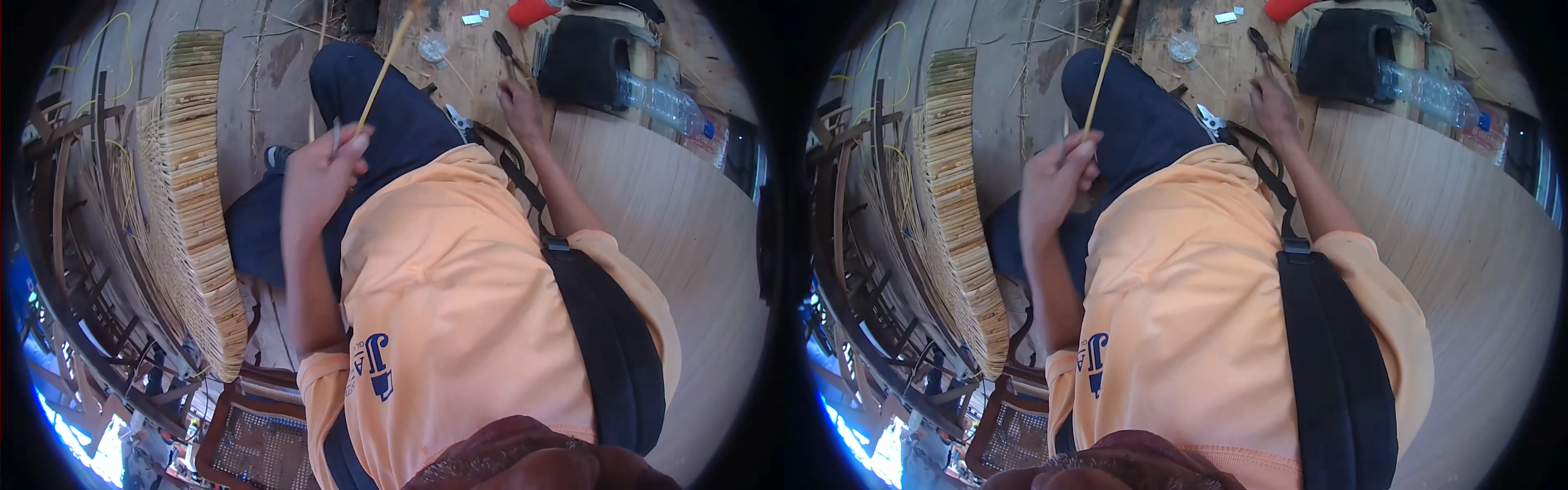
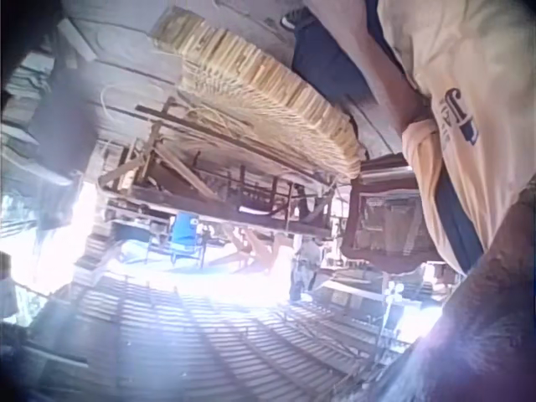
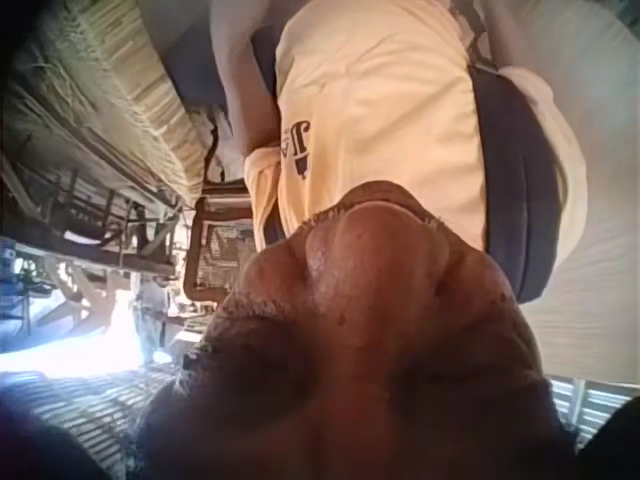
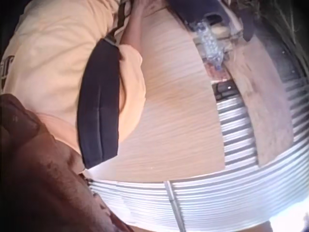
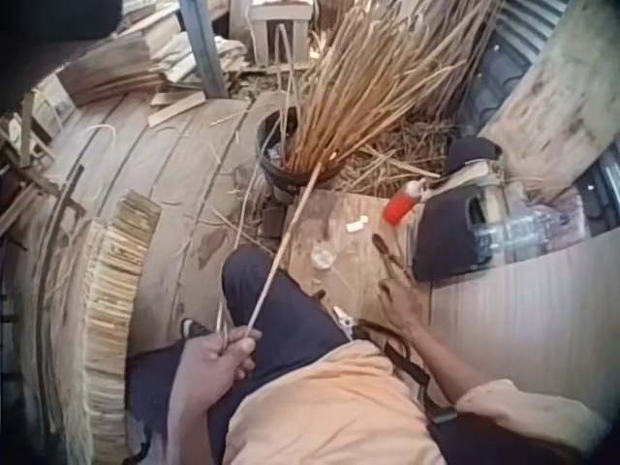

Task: Weaving and finishing a bamboo chair seat component using hand tools.

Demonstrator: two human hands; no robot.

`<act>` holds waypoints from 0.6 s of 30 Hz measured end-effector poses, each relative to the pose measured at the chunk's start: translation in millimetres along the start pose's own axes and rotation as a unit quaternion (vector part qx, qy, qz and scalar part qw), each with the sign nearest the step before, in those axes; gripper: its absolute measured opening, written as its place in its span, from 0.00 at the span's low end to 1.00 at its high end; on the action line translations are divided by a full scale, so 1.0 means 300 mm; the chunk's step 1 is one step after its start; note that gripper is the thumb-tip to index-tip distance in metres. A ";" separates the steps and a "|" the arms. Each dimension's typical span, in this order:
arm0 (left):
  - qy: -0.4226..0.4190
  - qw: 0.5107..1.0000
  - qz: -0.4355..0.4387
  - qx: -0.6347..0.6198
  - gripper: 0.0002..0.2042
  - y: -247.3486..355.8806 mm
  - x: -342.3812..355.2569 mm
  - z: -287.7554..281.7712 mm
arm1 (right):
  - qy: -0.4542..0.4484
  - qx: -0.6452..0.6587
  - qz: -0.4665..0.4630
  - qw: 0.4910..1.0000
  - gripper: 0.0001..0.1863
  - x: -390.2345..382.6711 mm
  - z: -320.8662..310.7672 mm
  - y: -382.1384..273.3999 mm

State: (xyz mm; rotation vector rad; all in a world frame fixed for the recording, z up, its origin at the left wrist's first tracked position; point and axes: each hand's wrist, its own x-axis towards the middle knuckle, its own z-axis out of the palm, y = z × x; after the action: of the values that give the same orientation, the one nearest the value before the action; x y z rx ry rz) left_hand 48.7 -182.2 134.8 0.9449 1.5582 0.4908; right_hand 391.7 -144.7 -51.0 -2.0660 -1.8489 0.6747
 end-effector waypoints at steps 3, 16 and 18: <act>-0.073 0.996 -0.010 -0.056 0.13 -0.045 0.094 0.067 | -0.112 0.010 0.030 0.993 0.14 -0.155 0.037 0.012; -0.048 0.997 0.035 -0.043 0.12 -0.129 0.133 0.009 | -0.423 0.091 0.112 0.895 0.19 -0.053 -0.239 -0.164; -0.019 0.996 0.057 -0.072 0.10 -0.102 0.143 -0.001 | -0.411 0.141 0.067 0.898 0.21 -0.073 -0.262 -0.202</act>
State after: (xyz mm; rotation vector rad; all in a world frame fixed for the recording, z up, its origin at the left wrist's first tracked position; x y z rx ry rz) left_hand 40.2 -166.1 85.3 0.9293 1.4200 0.6537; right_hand 379.4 -150.6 49.7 -1.8485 -1.7980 1.9612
